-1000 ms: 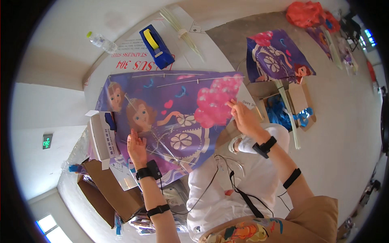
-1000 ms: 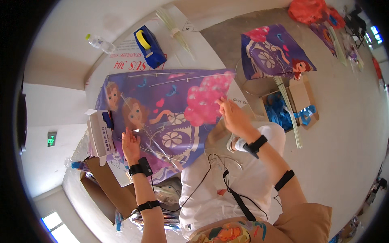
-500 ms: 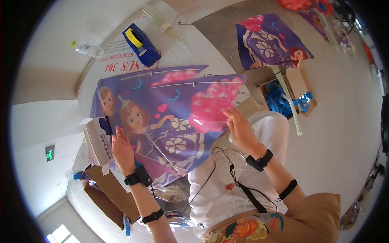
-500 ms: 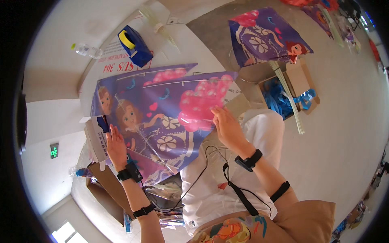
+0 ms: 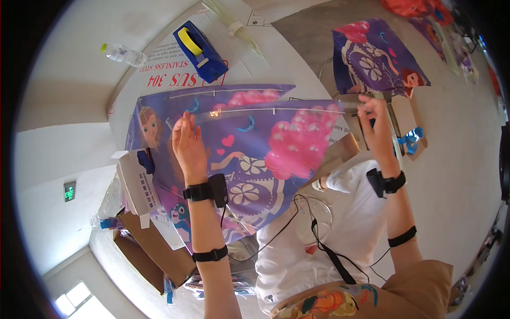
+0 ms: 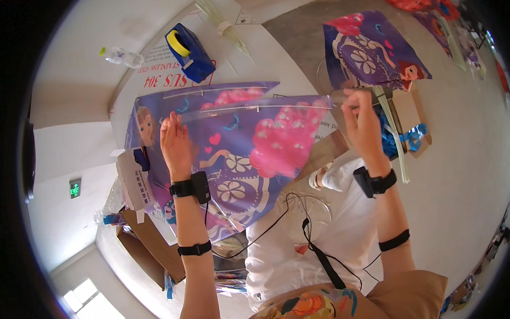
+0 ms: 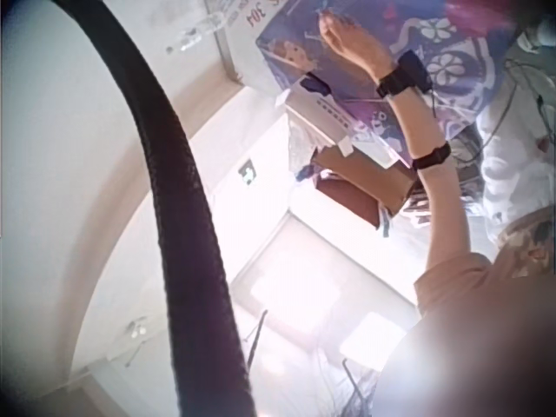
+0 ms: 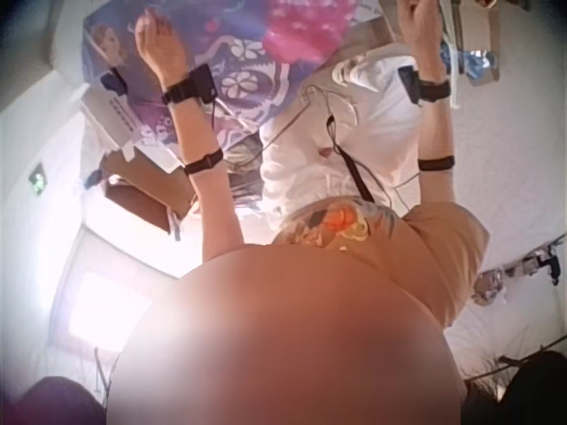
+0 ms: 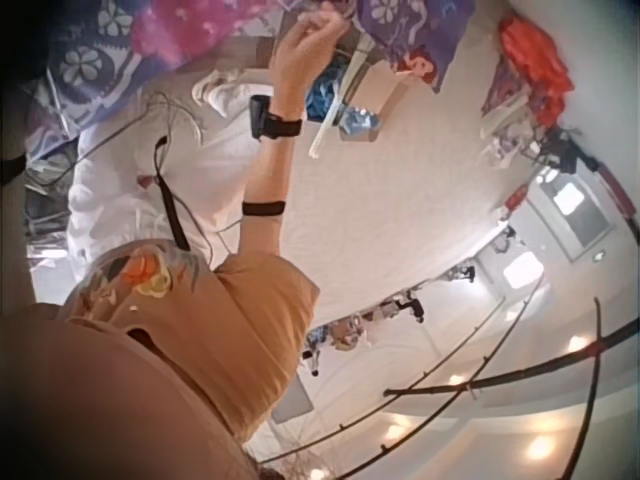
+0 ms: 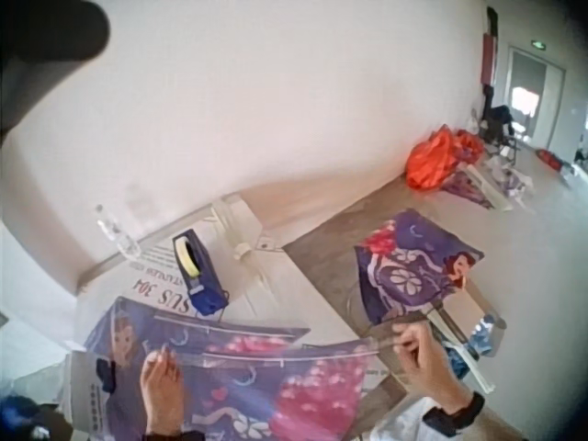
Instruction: The person is assembling a kite by inserting reinforcement rods and securing them with tape.
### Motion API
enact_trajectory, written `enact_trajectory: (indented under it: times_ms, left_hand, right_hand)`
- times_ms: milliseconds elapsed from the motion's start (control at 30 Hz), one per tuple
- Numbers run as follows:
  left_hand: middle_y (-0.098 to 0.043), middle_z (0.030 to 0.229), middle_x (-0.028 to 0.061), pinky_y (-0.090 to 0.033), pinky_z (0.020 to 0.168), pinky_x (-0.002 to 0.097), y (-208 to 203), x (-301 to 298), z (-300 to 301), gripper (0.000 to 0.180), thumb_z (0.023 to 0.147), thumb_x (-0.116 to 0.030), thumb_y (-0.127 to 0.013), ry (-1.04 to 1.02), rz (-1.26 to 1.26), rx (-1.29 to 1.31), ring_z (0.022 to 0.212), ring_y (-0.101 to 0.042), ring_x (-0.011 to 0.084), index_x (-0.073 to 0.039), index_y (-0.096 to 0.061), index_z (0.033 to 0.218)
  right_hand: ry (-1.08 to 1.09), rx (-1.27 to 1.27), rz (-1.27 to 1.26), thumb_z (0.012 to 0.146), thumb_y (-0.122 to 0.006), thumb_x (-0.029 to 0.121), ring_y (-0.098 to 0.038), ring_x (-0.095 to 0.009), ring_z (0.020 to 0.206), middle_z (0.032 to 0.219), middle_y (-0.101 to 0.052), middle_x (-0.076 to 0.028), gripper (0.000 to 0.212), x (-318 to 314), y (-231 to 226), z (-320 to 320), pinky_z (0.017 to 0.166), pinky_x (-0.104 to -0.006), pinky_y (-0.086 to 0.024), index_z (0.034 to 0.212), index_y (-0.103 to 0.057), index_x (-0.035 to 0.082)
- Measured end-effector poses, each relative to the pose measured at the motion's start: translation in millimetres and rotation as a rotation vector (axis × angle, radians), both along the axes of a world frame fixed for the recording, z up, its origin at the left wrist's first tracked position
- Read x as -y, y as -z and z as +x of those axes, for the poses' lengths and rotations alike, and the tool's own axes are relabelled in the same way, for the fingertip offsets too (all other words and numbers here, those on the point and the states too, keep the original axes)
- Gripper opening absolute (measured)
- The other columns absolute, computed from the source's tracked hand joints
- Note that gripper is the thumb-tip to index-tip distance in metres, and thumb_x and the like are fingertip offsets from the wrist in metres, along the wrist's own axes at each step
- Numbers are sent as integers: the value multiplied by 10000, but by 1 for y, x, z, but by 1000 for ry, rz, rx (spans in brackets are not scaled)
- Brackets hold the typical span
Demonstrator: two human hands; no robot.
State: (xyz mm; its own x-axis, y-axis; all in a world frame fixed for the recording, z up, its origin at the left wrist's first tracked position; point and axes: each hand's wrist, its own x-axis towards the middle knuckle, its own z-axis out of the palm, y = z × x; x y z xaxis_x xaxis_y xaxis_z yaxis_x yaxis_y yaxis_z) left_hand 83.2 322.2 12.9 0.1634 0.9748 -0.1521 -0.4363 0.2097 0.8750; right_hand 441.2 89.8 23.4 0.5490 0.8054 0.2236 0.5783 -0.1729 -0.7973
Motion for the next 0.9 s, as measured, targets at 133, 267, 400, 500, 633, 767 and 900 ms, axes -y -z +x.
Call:
enact_trajectory:
  times_ms: [133,267,400,500,633,767,900]
  left_hand:
    - [-576,1217,46,-402,911,288,-3,-8,25,362,922,-80,-623,-6,132,-53,1150,-546,158,-123,-535,1270]
    - [-566,1216,67,-426,896,324,0,-13,42,600,900,-24,-633,10,273,-304,1098,-572,175,-127,-383,1435]
    - [-591,1188,111,-444,887,344,9,-10,41,812,870,22,-641,85,505,-722,1044,-603,194,-152,-197,1527]
    - [-615,1159,114,-444,889,337,17,-13,36,893,855,34,-644,114,596,-928,1038,-608,192,-165,-115,1546]
    - [-641,1137,101,-442,890,334,30,-14,33,965,840,45,-645,111,557,-959,1032,-610,185,-183,-34,1551]
    - [-665,1112,82,-440,896,328,29,-11,34,990,834,43,-652,120,518,-972,1025,-612,184,-188,-8,1550]
    - [-693,1054,42,-446,905,326,29,-14,31,1006,817,35,-673,155,532,-1097,1003,-611,175,-177,-17,1549]
  right_hand:
    - [-73,-27,80,893,-589,-5,-629,-225,1030,1212,-592,-124,359,-20,-5,19,827,-311,-485,1219,-447,43]
    - [-97,-109,73,868,-616,-9,-626,-217,1031,1200,-592,-112,480,-36,0,21,834,-311,-480,1306,-433,61]
    - [-96,-89,-36,843,-635,-16,-621,-210,1010,1194,-592,-105,612,-34,14,12,838,-319,-481,1398,-401,96]
    - [-127,-50,-111,807,-652,-34,-604,-215,974,1128,-598,-94,755,-33,20,8,858,-328,-475,1473,-342,139]
    - [-185,16,-123,770,-659,-60,-575,-226,928,1022,-585,-83,863,-30,25,9,886,-332,-459,1513,-279,157]
    - [-200,-43,-163,761,-657,-72,-569,-223,894,963,-574,-78,890,-25,31,14,867,-331,-458,1521,-255,155]
    - [-200,-102,-170,765,-649,-78,-570,-224,851,888,-569,-70,888,-27,37,13,831,-329,-461,1523,-247,153]
